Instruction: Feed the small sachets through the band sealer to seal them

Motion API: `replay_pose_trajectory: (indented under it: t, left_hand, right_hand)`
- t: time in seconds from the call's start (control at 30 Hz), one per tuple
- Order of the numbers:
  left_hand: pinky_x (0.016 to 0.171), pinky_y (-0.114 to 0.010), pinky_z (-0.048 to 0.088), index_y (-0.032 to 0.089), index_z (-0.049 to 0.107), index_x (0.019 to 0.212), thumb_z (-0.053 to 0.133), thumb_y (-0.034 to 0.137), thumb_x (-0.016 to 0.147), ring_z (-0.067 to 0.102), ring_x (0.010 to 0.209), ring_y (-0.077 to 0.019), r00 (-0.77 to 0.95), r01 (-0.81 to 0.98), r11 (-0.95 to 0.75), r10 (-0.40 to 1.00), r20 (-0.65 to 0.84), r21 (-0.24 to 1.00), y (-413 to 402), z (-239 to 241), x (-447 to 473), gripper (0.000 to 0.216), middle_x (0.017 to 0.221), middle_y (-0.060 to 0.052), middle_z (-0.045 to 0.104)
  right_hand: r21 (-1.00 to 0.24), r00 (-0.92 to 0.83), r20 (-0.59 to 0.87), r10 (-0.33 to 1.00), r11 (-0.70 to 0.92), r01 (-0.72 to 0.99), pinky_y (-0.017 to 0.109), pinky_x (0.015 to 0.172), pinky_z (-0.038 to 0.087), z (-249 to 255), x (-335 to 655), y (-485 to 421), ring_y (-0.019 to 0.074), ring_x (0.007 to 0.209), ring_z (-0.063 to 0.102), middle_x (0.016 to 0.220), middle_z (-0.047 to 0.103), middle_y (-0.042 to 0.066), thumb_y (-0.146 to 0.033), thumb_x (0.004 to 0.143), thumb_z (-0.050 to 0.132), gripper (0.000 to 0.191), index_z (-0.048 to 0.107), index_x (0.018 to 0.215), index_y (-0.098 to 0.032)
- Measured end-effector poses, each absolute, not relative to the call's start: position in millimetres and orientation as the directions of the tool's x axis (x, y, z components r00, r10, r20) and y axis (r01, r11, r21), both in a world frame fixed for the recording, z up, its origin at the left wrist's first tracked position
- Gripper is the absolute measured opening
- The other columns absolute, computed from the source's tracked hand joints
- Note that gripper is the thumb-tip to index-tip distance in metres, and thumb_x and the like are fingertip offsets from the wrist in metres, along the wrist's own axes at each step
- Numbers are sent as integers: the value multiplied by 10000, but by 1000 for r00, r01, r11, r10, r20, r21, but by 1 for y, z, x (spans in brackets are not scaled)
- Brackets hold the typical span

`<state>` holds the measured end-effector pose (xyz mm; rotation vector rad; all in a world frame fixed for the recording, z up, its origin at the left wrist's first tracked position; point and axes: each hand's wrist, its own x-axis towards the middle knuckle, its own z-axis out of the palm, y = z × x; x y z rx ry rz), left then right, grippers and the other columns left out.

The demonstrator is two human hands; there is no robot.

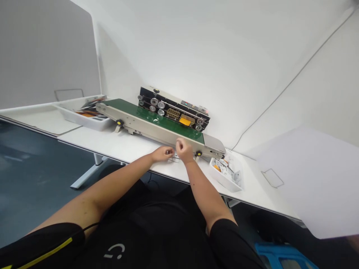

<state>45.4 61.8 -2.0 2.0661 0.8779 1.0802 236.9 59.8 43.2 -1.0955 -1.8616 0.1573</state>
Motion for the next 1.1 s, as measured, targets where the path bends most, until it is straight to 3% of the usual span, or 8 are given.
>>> replay_pose_trajectory:
  t: [0.1, 0.23, 0.37, 0.5, 0.7, 0.87, 1.0, 1.1]
  left_hand:
    - [624, -219, 412, 177, 718, 785, 644, 207, 744, 589, 648, -141, 431, 300, -585, 788, 440, 754, 63, -4, 43, 89, 683, 24, 679]
    - [583, -217, 378, 171, 724, 831, 595, 178, 745, 545, 601, -133, 382, 347, -572, 810, 445, 743, 64, -5, 39, 156, 625, 38, 626]
    - [580, -218, 372, 168, 722, 865, 579, 190, 756, 522, 593, -128, 356, 369, -556, 825, 440, 744, 65, -6, 37, 181, 628, 42, 607]
    - [581, -221, 374, 166, 707, 864, 584, 215, 765, 513, 590, -126, 357, 373, -543, 833, 424, 752, 67, -6, 37, 165, 633, 44, 595]
    - [631, -236, 432, 169, 668, 1033, 627, 314, 801, 529, 645, -132, 350, 336, -544, 830, 434, 769, 70, -2, 38, 277, 815, 6, 649]
    - [698, -256, 477, 169, 662, 1108, 702, 457, 803, 576, 746, -146, 390, 281, -546, 816, 425, 789, 69, 1, 38, 421, 1026, -60, 689]
    - [689, -270, 492, 159, 662, 961, 675, 556, 828, 610, 729, -166, 404, 244, -492, 835, 373, 836, 68, 0, 39, 419, 844, -42, 696]
    - [668, -268, 492, 163, 643, 879, 673, 604, 826, 611, 695, -161, 382, 225, -451, 856, 348, 864, 69, -1, 40, 445, 765, -25, 676]
  right_hand:
    - [-470, -366, 538, 760, 630, 618, 378, 921, 517, 0, 238, 42, 256, 858, 649, 876, 703, 65, -292, 829, 646, 404, 692, 1228, -245]
    - [-488, -347, 519, 781, 604, 630, 494, 1112, 428, -21, 242, 45, 334, 1229, 586, 1297, 666, 147, -258, 768, 680, 687, 558, 1443, -211]
    - [-467, -436, 379, 816, 575, 672, 509, 1170, 372, -24, 241, 52, 353, 1341, 541, 1426, 621, 139, -286, 789, 732, 624, 618, 1401, -231]
    - [-483, -483, 393, 783, 622, 616, 485, 1122, 431, -25, 243, 54, 331, 1258, 613, 1320, 697, 121, -248, 839, 702, 447, 704, 1286, -216]
    - [-634, -415, 444, 794, 606, 480, 425, 1070, 490, -23, 253, 59, 262, 1142, 667, 1162, 756, 61, -55, 755, 582, 447, 779, 1113, -235]
    - [-738, -268, 477, 837, 547, 395, 409, 1027, 509, -20, 256, 58, 239, 1080, 683, 1110, 762, 52, -177, 831, 597, 307, 763, 1083, -236]
    - [-884, -155, 385, 910, 412, 220, 321, 795, 582, -22, 253, 57, 199, 880, 712, 1065, 768, 35, -329, 795, 717, 477, 651, 1260, -244]
    - [-942, -183, 290, 939, 314, 116, 228, 518, 501, -22, 253, 56, 134, 569, 619, 896, 760, 6, -397, 773, 740, 459, 667, 1193, -227]
